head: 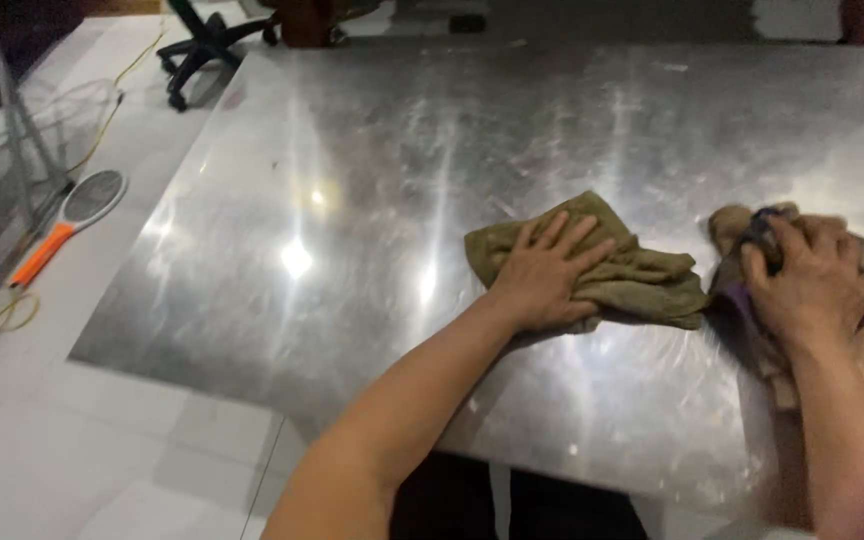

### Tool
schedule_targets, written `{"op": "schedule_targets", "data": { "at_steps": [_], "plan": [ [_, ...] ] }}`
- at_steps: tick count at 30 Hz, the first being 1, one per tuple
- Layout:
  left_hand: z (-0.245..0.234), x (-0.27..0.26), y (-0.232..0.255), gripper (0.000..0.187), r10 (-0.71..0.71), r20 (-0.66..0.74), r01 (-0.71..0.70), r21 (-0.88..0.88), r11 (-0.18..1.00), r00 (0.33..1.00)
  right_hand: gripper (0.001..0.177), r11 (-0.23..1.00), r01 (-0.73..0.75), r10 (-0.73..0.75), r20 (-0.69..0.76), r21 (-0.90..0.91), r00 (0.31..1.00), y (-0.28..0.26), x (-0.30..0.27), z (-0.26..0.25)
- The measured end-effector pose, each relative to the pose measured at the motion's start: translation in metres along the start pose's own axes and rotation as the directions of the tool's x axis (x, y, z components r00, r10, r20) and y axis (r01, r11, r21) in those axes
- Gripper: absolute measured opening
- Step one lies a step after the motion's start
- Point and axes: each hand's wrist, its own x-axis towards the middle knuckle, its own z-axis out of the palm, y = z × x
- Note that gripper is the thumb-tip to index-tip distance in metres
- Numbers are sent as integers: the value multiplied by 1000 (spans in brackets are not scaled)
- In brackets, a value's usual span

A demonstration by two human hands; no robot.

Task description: The person wipes a large stainless steel table using two cloths, one in each hand. They move the cloths across the surface in overlapping strokes, covering the entire tabletop area repeatedly.

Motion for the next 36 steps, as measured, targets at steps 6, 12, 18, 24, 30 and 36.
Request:
{"op": "schedule_targets", "data": {
  "at_steps": [6,12,18,24,30,36],
  "plan": [
    [-5,-133,-5,87,-137,-107,135,-26,991,985,43,984,120,-126,-43,-129,991,6,24,-4],
    [-19,-158,-74,82,-487,36,484,64,873,873,36,988,62,-84,-159,-139,984,1,17,5],
    [-14,-86,-83,80,-624,54,625,0,781,780,70,996,2,-22,209,94,978,-13,27,-16],
    [2,-94,5,87,-346,-91,350,36,936,934,66,957,159,-192,120,241,974,-69,-14,-84],
    [0,-156,12,82,-275,-119,274,-29,961,954,56,880,313,-399,199,358,895,-93,-59,-165],
    [-21,-228,-74,79,-539,-125,541,-20,841,833,49,854,279,-337,58,439,940,-11,-99,-161]
  ]
}}
